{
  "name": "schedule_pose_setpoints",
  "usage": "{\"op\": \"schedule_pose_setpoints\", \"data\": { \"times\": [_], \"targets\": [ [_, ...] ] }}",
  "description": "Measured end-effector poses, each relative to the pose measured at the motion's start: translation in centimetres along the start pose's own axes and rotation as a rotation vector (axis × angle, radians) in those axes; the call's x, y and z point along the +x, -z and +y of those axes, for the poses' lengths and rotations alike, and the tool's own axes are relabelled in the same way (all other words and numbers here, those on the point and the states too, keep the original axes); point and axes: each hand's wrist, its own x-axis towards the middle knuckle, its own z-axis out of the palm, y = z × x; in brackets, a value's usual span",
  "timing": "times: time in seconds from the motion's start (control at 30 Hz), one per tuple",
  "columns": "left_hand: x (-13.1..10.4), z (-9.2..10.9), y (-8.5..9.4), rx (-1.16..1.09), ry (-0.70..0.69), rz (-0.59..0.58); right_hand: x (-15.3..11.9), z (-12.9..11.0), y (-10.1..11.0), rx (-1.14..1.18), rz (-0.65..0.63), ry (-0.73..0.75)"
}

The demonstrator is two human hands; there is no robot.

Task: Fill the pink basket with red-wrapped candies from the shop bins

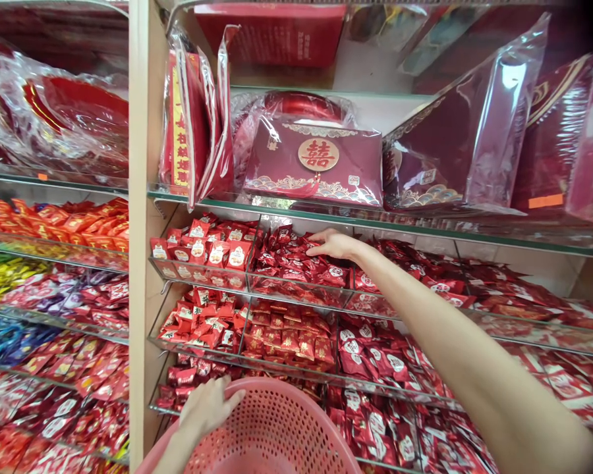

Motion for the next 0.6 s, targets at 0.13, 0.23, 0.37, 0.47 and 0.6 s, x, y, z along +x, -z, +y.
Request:
{"op": "schedule_pose_setpoints", "data": {
  "times": [0.13, 0.23, 0.37, 0.47, 0.6],
  "targets": [
    [0.0, 0.0, 0.0, 0.004, 0.003, -0.007, -0.2, 0.3, -0.7, 0.116, -0.051, 0.057],
    [0.0, 0.0, 0.1, 0.009, 0.002, -0.01, -0.2, 0.4, -1.1, 0.071, 0.0, 0.116],
    [0.0, 0.0, 0.1, 0.002, 0.006, -0.015, -0.2, 0.5, -1.1, -0.012, -0.021, 0.152],
    [0.0, 0.0, 0.1, 0.004, 0.017, -0.015, -0.5, 0.3, -0.6, -0.069, -0.061, 0.161],
    [0.1, 0.1, 0.1, 0.012, 0.014, -0.013, -1.0, -0.1, 0.2, -0.092, -0.056, 0.182]
  ]
}}
